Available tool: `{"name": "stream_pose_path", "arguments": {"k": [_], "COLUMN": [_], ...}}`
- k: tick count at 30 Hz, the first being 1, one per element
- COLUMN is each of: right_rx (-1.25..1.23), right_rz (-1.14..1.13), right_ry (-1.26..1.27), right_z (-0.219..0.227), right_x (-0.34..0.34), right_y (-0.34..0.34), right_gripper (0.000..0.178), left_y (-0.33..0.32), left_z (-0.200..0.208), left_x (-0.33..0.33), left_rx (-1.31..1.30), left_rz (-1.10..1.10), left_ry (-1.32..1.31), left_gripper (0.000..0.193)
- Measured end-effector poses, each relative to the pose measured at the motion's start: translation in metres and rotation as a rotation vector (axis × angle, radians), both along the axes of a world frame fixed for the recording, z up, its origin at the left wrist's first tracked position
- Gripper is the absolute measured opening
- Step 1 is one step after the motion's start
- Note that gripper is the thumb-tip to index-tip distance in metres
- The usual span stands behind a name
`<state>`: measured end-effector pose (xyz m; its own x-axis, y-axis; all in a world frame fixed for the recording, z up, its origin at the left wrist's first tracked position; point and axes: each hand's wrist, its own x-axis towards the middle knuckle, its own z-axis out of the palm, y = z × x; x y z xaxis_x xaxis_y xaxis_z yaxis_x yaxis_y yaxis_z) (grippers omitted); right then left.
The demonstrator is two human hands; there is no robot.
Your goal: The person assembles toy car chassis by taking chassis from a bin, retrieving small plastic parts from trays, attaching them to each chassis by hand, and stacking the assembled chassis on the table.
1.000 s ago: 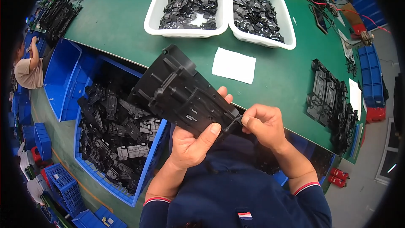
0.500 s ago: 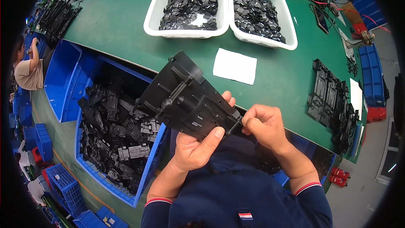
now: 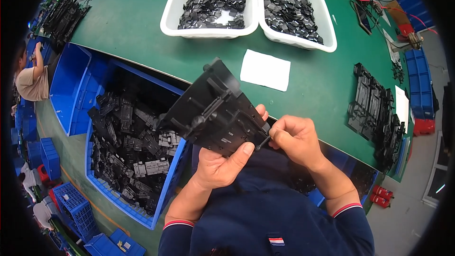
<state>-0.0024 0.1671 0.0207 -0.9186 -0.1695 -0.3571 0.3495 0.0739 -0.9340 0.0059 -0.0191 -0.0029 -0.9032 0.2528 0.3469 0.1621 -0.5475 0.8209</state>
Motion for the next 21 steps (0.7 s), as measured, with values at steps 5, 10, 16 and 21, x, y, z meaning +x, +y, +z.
{"name": "stream_pose_path", "arguments": {"k": [5,10,16,21], "right_rx": [-0.067,-0.033,-0.157,-0.249], "right_rz": [-0.025,0.023,0.002,0.044], "right_ry": [-0.019,-0.147,-0.108,-0.077], "right_z": [-0.004,-0.002,-0.007,-0.006], "right_x": [-0.006,-0.016,-0.012,-0.002], "right_y": [-0.007,-0.006,-0.002,-0.005], "right_gripper": [0.016,0.022,0.018,0.015], "left_y": [-0.001,-0.003,-0.012,-0.016], "left_z": [0.003,0.015,0.023,0.032], "left_x": [-0.002,-0.009,-0.005,0.003], "left_rx": [0.028,0.113,0.137,0.196], "left_rz": [0.064,0.154,0.24,0.251], "left_ry": [-0.19,-0.455,-0.539,-0.578], "left_gripper": [0.051,0.051,0.047,0.041]}}
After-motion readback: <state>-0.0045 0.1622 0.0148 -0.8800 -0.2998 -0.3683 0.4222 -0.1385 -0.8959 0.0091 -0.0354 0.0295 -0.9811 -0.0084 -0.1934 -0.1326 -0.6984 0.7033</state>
